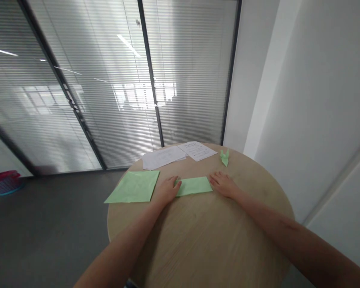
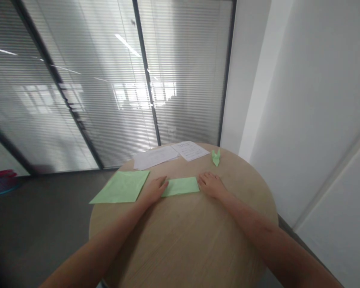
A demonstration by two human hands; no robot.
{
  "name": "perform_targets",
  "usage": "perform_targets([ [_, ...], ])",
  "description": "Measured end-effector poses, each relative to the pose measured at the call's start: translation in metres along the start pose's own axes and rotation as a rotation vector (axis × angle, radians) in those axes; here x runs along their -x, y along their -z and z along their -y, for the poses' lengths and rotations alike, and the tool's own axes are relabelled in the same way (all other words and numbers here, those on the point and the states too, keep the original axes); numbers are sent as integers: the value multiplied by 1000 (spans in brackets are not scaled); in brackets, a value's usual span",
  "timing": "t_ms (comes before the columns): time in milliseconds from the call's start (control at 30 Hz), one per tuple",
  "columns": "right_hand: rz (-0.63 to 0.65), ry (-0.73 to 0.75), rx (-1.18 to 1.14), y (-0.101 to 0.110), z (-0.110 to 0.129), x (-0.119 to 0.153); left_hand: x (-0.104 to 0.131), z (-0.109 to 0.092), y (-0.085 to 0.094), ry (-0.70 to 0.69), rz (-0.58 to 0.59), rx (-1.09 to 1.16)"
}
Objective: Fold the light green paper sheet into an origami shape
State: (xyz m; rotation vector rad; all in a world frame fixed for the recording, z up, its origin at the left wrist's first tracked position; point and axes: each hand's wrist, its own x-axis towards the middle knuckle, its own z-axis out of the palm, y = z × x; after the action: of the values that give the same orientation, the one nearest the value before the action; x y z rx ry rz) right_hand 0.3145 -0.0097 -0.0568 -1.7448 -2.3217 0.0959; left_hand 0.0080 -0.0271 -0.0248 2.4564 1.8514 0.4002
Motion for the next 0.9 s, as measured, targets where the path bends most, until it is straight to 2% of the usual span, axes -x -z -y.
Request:
perform_targets([
  [100, -40, 18, -25, 0, 1, -11, -11, -10, 9, 3, -8, -44],
  [233, -112, 17, -86, -3, -1, -32, -37, -27, 18, 17, 69, -110],
  [367, -136, 49, -179, -7, -7, -37, -51, -38, 17, -16, 157, -116],
  [467, -138, 50, -260, -6, -10, -32, -48, -40, 15, -56, 224, -62],
  [567, -159, 23, -403, -1, -5, -26, -40, -42, 16, -50, 226, -8],
  [600, -160, 13, -401, 1, -3, -23, -38, -44, 17, -55, 213, -9],
  [767, -11, 31, -273, 15, 12, -8, -31, -53, 19, -70, 193, -68],
  [900, 33, 13, -258, 20, 22, -1, -29, -55, 16, -82, 189, -73],
])
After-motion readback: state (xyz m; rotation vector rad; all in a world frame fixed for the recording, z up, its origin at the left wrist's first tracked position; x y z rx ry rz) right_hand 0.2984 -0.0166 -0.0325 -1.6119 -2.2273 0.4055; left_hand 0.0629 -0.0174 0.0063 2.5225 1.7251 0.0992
